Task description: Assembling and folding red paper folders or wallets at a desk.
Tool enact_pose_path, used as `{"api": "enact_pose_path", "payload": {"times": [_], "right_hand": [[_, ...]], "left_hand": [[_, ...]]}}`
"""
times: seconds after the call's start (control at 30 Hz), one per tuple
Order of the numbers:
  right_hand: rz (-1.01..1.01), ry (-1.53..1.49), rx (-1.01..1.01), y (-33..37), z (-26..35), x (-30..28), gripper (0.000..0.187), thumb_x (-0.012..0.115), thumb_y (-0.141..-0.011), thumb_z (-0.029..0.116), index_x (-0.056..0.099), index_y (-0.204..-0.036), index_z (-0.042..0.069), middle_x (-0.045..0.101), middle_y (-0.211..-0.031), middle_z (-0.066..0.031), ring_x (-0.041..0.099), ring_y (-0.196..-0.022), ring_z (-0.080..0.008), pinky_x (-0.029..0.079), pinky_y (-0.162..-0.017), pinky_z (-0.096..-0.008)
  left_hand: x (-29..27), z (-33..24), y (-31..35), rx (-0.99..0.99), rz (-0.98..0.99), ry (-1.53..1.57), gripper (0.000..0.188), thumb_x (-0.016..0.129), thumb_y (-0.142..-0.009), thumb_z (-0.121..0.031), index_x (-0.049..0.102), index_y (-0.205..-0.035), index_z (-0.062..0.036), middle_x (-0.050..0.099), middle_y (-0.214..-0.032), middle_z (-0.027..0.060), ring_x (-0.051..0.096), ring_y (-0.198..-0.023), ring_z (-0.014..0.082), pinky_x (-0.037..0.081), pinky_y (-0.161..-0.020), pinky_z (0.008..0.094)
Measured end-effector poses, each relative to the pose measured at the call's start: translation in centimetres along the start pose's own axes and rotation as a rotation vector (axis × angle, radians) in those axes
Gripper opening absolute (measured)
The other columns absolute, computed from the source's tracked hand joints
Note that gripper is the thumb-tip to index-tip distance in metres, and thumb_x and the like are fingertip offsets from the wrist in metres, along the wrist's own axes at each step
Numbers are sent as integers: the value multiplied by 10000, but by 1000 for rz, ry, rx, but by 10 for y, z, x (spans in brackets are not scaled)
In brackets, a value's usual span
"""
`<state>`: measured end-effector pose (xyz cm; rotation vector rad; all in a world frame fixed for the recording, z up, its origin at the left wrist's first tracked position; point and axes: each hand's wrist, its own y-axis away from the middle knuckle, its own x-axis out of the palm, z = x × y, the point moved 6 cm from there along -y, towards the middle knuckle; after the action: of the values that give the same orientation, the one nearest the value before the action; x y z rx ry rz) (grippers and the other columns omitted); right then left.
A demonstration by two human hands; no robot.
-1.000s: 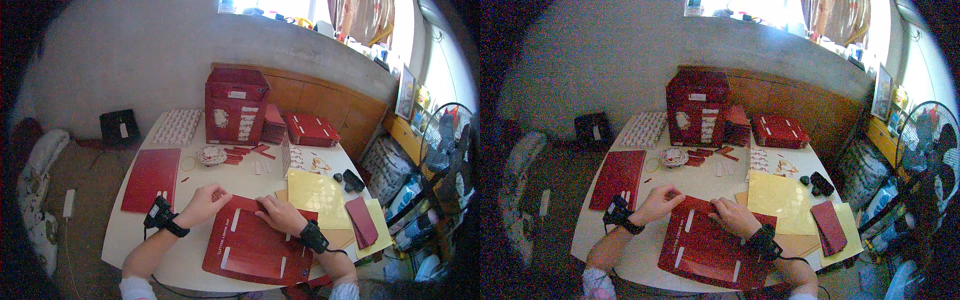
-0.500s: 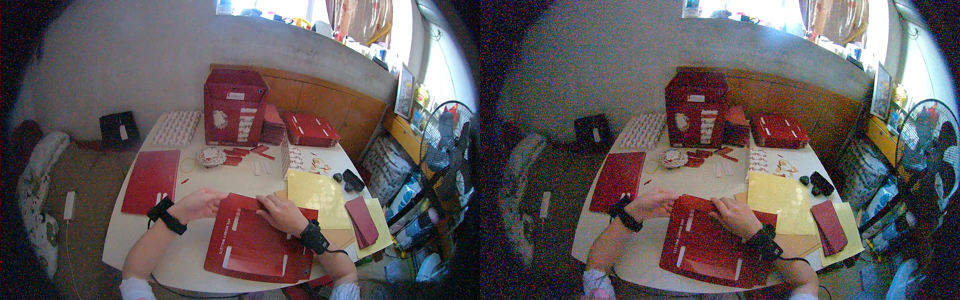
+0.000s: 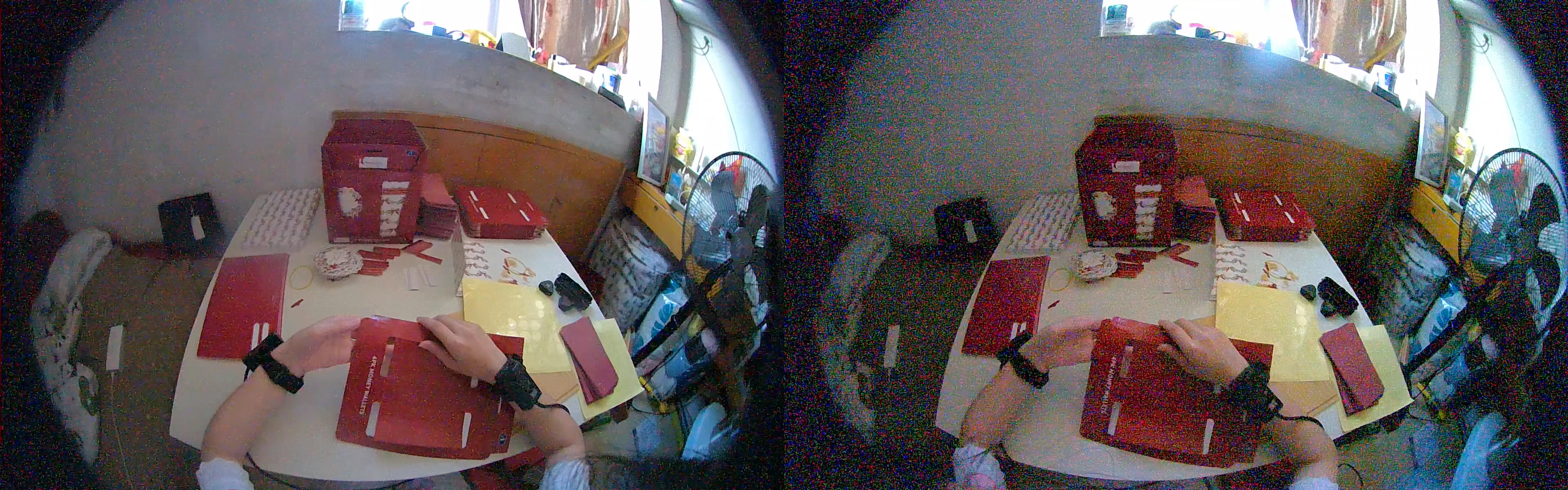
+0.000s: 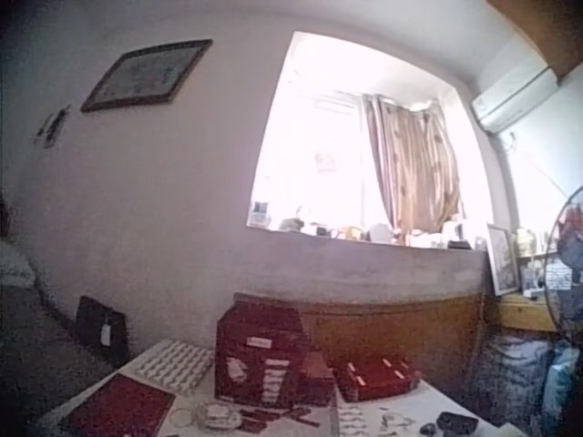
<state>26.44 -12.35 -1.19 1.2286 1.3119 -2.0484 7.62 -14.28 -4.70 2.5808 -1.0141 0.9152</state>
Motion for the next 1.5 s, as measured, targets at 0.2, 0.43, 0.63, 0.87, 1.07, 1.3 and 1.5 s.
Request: {"api": "enact_pose_path", "payload": {"times": [0.2,0.43,0.63,0.87,1.07,1.3,1.5], "right_hand": [[-16,12,0,0,0,-4,378,617,-860,219,510,-1163,20,594,-948,-147,606,-834,-320,510,-708,-384],[19,-37,-76,-1,8,-3,381,625,-856,213,514,-1184,53,594,-958,-141,610,-820,-321,514,-694,-389],[14,-134,-99,-2,10,-4,407,623,-861,207,505,-1227,72,597,-968,-133,615,-822,-315,516,-697,-382],[16,-219,-64,-4,11,-8,361,631,-858,214,548,-1177,67,605,-935,-134,616,-819,-316,512,-703,-377],[48,-219,-28,-5,10,-10,312,639,-850,213,580,-1118,64,619,-903,-131,620,-811,-313,510,-695,-376],[61,-219,30,-5,11,-13,287,571,-889,291,583,-1081,77,639,-930,-147,625,-820,-352,518,-712,-418],[27,-246,91,-2,0,-6,293,570,-887,286,576,-1092,77,636,-945,-157,622,-833,-362,518,-728,-430]], "left_hand": [[-8,6,2,8,-16,128,440,404,-968,-261,414,-1306,22,492,-1321,139,504,-1182,248,374,-1018,400],[-16,39,4,-23,-44,199,465,435,-948,-340,442,-1284,-18,557,-1224,118,557,-1084,248,423,-952,420],[-4,53,4,-6,-185,195,431,477,-923,-366,492,-1202,-38,620,-1046,94,609,-926,238,485,-836,401],[-6,59,2,23,-180,277,385,515,-883,-311,517,-1150,-34,634,-971,104,636,-825,234,521,-762,395],[14,47,-2,66,-87,174,557,546,-850,-311,423,-1305,-16,572,-1193,133,592,-1044,250,485,-901,408],[10,41,-5,-24,-133,22,761,636,-757,-400,378,-1335,22,483,-1327,157,474,-1224,279,370,-1044,427],[14,19,2,-42,-173,-78,405,544,-909,-267,486,-1244,-46,609,-1064,53,605,-931,166,512,-815,373]]}}
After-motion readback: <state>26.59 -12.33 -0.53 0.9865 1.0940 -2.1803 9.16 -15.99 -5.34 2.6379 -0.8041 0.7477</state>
